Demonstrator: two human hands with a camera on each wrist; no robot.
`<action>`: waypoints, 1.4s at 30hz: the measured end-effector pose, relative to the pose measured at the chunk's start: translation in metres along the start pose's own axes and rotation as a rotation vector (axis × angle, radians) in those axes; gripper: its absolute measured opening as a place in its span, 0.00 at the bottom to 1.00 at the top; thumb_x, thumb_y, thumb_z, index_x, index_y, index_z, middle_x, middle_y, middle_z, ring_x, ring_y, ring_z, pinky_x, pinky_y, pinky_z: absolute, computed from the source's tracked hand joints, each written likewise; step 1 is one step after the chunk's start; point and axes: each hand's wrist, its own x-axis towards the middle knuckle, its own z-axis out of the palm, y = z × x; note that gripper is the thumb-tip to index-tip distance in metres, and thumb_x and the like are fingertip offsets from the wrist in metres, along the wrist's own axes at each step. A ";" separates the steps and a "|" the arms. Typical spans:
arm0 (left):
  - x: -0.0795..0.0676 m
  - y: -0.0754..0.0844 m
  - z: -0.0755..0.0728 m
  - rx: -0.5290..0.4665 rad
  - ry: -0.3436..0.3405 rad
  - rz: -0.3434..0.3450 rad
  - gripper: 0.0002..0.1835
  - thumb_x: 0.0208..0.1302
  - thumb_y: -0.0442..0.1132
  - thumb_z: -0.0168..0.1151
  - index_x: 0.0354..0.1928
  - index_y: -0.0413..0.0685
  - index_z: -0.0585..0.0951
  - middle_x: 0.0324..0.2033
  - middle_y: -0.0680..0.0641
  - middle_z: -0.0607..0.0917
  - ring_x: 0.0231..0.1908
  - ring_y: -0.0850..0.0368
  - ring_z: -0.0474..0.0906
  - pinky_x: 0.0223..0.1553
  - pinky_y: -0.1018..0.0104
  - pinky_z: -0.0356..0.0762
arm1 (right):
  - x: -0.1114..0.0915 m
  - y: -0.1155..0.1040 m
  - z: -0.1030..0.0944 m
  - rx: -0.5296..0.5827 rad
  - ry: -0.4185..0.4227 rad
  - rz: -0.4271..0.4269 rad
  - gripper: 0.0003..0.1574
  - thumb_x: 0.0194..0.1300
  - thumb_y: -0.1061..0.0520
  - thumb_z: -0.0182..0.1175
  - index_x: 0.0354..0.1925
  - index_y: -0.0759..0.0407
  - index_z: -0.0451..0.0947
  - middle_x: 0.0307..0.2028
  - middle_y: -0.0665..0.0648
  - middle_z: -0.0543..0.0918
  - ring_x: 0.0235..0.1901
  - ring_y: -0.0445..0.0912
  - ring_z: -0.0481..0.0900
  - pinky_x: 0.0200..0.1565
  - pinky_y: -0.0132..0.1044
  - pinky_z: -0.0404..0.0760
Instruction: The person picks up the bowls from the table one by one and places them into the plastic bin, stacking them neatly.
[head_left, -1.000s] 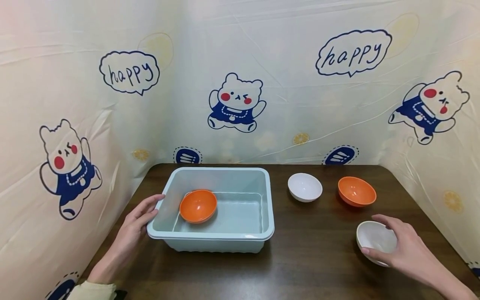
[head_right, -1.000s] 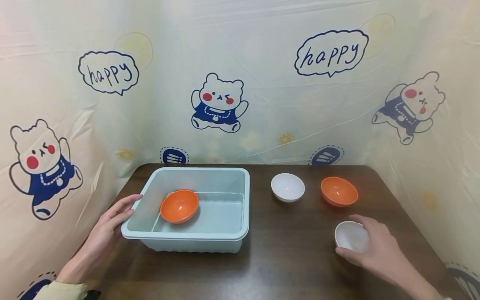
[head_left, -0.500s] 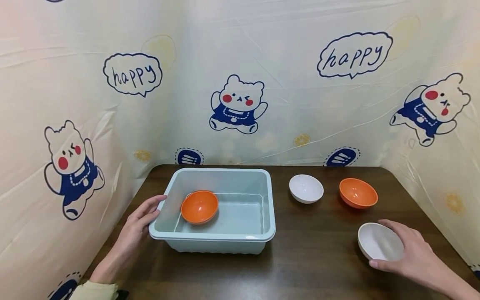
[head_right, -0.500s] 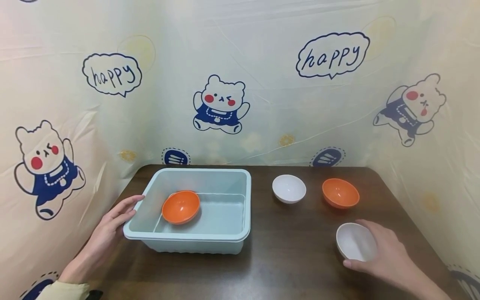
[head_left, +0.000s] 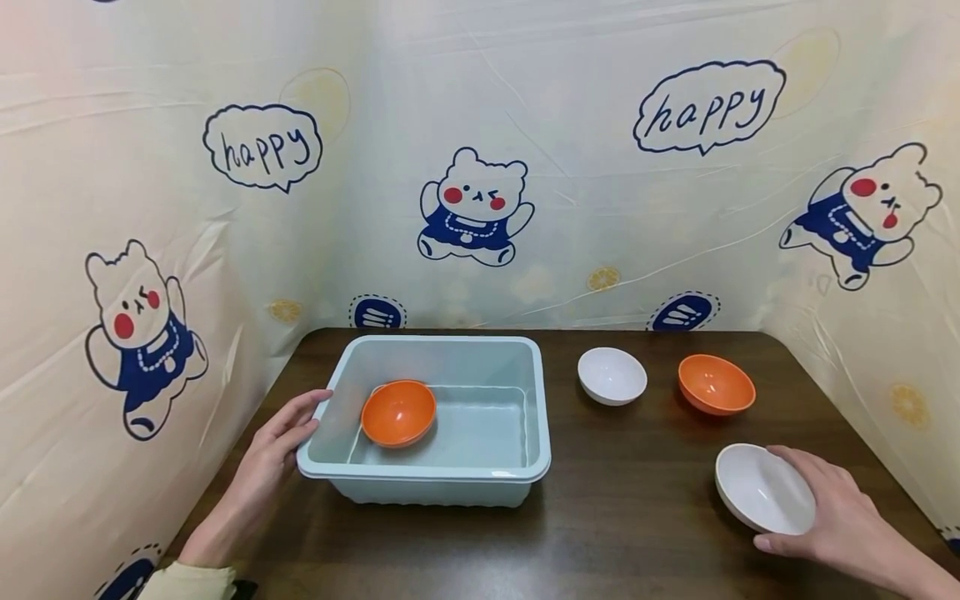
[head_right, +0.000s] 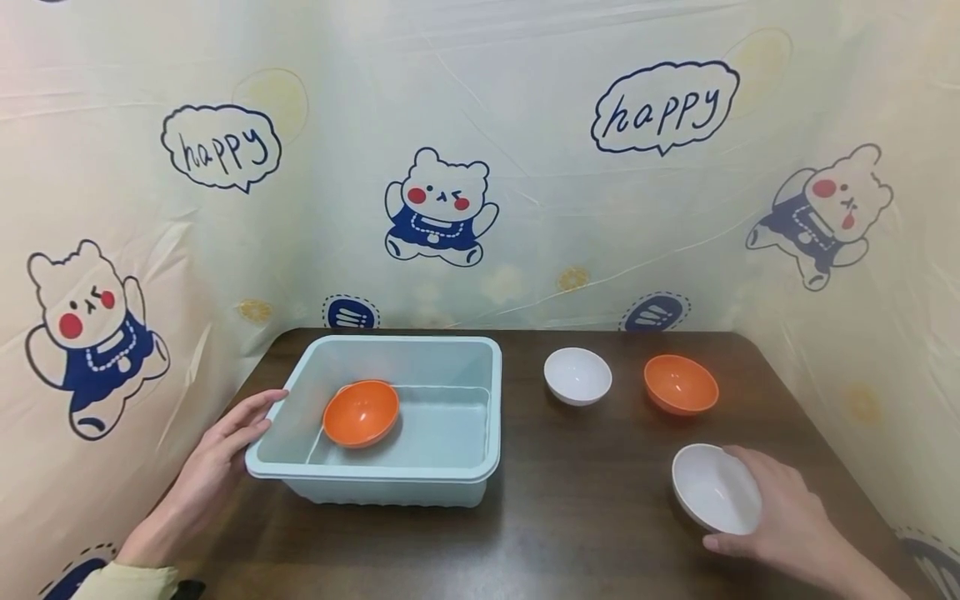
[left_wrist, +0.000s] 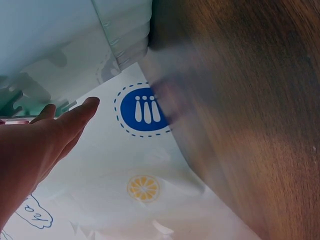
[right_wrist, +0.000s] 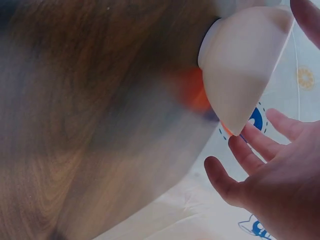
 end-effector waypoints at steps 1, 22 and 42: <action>0.000 0.000 0.000 0.001 0.001 0.003 0.26 0.87 0.45 0.43 0.79 0.45 0.62 0.81 0.36 0.54 0.69 0.43 0.57 0.51 0.69 0.76 | 0.001 0.000 0.000 -0.001 -0.002 0.001 0.69 0.28 0.43 0.90 0.67 0.62 0.69 0.60 0.73 0.74 0.54 0.71 0.65 0.35 0.61 0.66; 0.000 0.002 -0.001 -0.010 -0.012 0.019 0.27 0.87 0.47 0.44 0.79 0.46 0.62 0.81 0.38 0.55 0.68 0.48 0.60 0.53 0.71 0.76 | 0.002 0.008 0.002 0.046 0.015 -0.035 0.71 0.27 0.45 0.91 0.67 0.66 0.69 0.55 0.72 0.79 0.47 0.69 0.74 0.34 0.50 0.70; -0.001 0.003 0.000 -0.001 -0.005 0.036 0.27 0.87 0.47 0.44 0.79 0.45 0.63 0.81 0.37 0.55 0.65 0.55 0.64 0.53 0.70 0.77 | -0.002 0.012 0.004 0.043 -0.016 0.018 0.72 0.32 0.45 0.90 0.70 0.65 0.66 0.56 0.73 0.77 0.48 0.70 0.74 0.32 0.51 0.71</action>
